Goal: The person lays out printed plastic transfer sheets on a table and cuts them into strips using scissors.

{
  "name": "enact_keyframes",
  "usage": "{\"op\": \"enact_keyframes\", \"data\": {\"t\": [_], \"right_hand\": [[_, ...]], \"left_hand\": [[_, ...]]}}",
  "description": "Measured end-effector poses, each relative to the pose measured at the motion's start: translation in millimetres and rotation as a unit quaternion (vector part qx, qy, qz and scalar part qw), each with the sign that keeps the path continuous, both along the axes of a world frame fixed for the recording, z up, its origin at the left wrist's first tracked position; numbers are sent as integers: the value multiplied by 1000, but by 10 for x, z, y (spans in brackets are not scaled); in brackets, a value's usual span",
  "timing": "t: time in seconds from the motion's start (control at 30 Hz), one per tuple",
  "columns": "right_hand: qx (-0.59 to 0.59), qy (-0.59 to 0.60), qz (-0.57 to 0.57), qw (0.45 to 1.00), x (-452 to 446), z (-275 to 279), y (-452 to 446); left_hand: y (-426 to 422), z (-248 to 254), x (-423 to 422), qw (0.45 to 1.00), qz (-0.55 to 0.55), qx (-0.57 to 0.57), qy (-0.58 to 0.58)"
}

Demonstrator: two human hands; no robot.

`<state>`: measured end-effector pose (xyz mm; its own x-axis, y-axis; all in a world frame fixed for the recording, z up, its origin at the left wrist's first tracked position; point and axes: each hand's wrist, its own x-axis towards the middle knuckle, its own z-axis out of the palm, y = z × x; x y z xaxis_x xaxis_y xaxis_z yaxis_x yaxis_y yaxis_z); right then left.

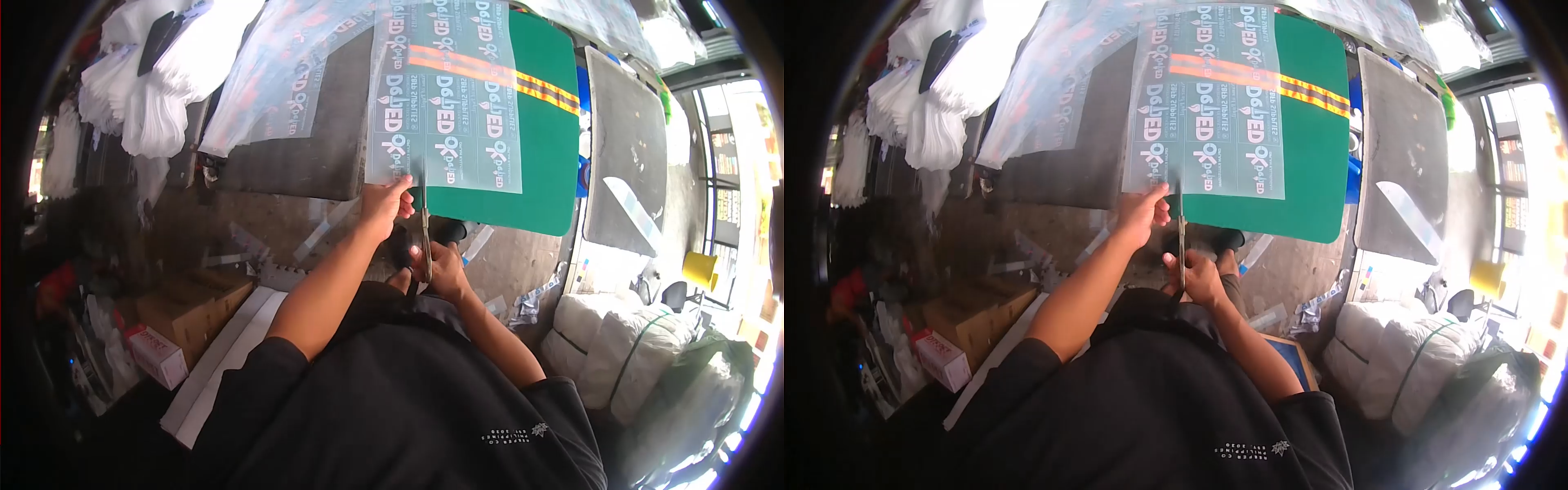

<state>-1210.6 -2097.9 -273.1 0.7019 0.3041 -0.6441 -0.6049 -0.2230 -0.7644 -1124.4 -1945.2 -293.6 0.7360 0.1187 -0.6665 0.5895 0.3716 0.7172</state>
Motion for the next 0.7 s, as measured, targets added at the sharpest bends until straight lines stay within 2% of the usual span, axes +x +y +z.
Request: {"op": "enact_keyframes", "data": {"t": [0.1,0.17,0.3,0.37,0.7], "right_hand": [[-53,-60,-6,997,-42,-33,5],[4,6,-33,999,-25,23,-31],[37,43,-60,997,72,55,-45],[88,79,-113,986,189,36,-1],[62,61,-90,992,387,44,90]], "left_hand": [[-12,-28,-14,1000,4,0,-6],[-9,-26,-5,1000,7,-1,-14],[34,21,-25,1000,-13,-10,-11],[40,1,-55,1000,-19,-17,-16],[83,5,-135,998,-2,-56,-18]]}}
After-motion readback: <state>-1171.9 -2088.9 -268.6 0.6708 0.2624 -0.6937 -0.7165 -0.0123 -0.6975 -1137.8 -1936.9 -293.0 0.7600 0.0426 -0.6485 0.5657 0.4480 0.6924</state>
